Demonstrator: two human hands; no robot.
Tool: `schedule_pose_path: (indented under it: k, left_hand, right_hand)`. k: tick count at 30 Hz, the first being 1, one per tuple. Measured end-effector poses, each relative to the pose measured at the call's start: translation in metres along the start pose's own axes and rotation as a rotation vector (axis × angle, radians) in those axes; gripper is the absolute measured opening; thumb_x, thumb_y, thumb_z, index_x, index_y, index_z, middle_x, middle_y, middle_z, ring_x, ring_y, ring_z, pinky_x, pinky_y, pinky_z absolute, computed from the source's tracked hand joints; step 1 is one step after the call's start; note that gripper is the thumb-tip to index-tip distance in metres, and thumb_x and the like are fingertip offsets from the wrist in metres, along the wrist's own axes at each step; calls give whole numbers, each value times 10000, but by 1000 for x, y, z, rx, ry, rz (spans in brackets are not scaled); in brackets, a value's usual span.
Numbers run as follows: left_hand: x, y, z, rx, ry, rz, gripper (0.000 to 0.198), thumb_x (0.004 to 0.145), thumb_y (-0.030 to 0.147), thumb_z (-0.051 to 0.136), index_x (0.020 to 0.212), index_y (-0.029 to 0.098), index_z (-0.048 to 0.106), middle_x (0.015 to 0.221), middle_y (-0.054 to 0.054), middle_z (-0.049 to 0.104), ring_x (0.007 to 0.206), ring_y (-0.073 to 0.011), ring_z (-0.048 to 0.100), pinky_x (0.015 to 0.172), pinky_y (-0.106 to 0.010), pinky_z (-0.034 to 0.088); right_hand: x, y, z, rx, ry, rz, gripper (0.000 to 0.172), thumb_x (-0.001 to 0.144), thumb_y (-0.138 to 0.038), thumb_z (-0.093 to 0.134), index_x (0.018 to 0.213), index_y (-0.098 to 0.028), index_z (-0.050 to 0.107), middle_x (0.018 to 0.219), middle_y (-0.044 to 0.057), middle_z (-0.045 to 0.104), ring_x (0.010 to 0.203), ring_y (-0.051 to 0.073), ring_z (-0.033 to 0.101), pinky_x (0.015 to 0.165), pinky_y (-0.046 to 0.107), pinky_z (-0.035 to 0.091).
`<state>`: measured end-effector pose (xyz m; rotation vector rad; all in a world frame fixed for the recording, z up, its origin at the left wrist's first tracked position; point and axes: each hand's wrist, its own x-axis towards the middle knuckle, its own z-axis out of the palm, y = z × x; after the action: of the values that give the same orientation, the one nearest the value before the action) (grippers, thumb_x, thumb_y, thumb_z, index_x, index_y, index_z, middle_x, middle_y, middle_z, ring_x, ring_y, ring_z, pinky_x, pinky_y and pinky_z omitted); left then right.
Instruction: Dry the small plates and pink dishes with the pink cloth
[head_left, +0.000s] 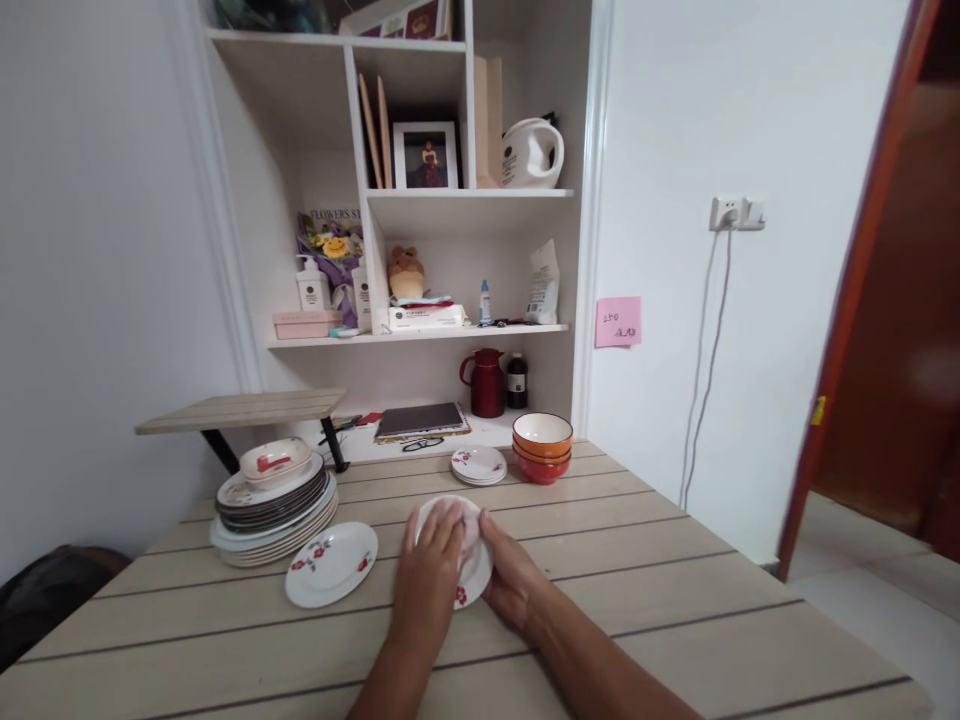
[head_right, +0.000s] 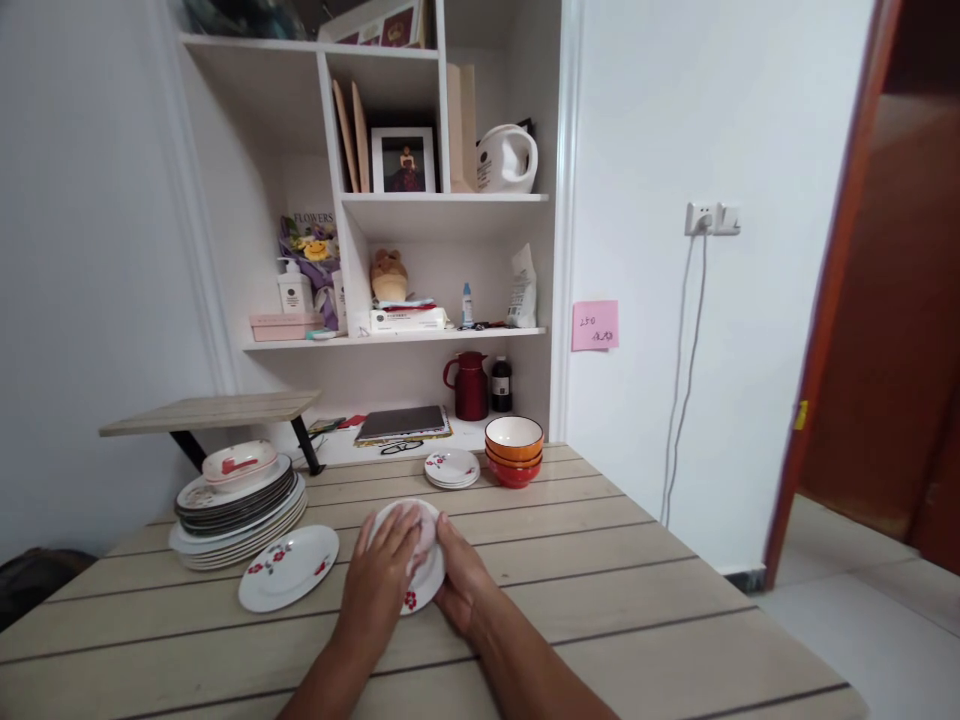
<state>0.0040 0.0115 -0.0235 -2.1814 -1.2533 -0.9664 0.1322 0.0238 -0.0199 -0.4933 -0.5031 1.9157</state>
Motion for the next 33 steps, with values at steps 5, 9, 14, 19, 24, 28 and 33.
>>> schedule_pose_path:
  k: [5, 9, 14, 19, 24, 28, 33]
  left_hand:
    - [-6, -3, -1, 122, -4, -134, 278, 869, 149, 539, 1097, 195, 691, 1219, -125, 675, 1160, -313, 601, 1009, -535, 439]
    - [-11, 2, 9, 30, -48, 52, 378, 848, 101, 524, 1190, 203, 650, 1213, -99, 682, 1180, -269, 596, 940, -425, 511]
    - [-6, 6, 5, 0, -36, -11, 472, 859, 93, 469, 1291, 245, 582, 1382, -70, 575, 1307, -251, 495, 1057, -474, 418]
    - [-4, 9, -10, 112, -9, -187, 336, 892, 207, 488, 1187, 225, 647, 1359, -107, 587, 1262, -331, 512, 1052, -602, 350]
    - [-9, 17, -6, 20, -70, -87, 310, 879, 175, 498, 1141, 184, 664, 1265, -105, 647, 1185, -291, 565, 995, -489, 449]
    - [-9, 17, -1, -74, -89, -16, 380, 861, 118, 496, 1210, 204, 622, 1327, -75, 613, 1229, -248, 540, 1013, -439, 451]
    - [-6, 14, -6, 61, -52, -186, 388, 880, 126, 498, 1240, 228, 599, 1378, -84, 572, 1254, -290, 514, 1044, -558, 384]
  right_hand:
    - [4, -1, -2, 49, 22, -38, 399, 954, -432, 482, 1192, -133, 598, 981, 114, 752, 846, 215, 710, 770, 360, 557]
    - [8, -5, -8, 53, 23, 12, 478, 906, -498, 547, 1154, -94, 616, 1006, 152, 742, 901, 231, 703, 773, 346, 555]
    - [3, -1, -7, -62, 0, -29, 444, 863, -460, 634, 1157, -127, 636, 1002, 113, 749, 778, 181, 701, 718, 296, 556]
    - [0, 2, -2, -50, 25, -81, 390, 919, -413, 555, 1193, -142, 614, 1001, 107, 752, 843, 201, 711, 781, 339, 561]
    - [6, -6, -8, 43, 86, -4, 497, 925, -517, 490, 1174, -103, 606, 1024, 160, 735, 884, 245, 707, 734, 363, 565]
    - [5, -2, -10, -28, 61, -39, 416, 887, -461, 595, 1117, -116, 628, 954, 117, 744, 763, 186, 697, 648, 283, 549]
    - [0, 3, -4, -85, 41, -108, 349, 893, -389, 605, 1138, -141, 627, 959, 93, 754, 753, 177, 702, 712, 307, 562]
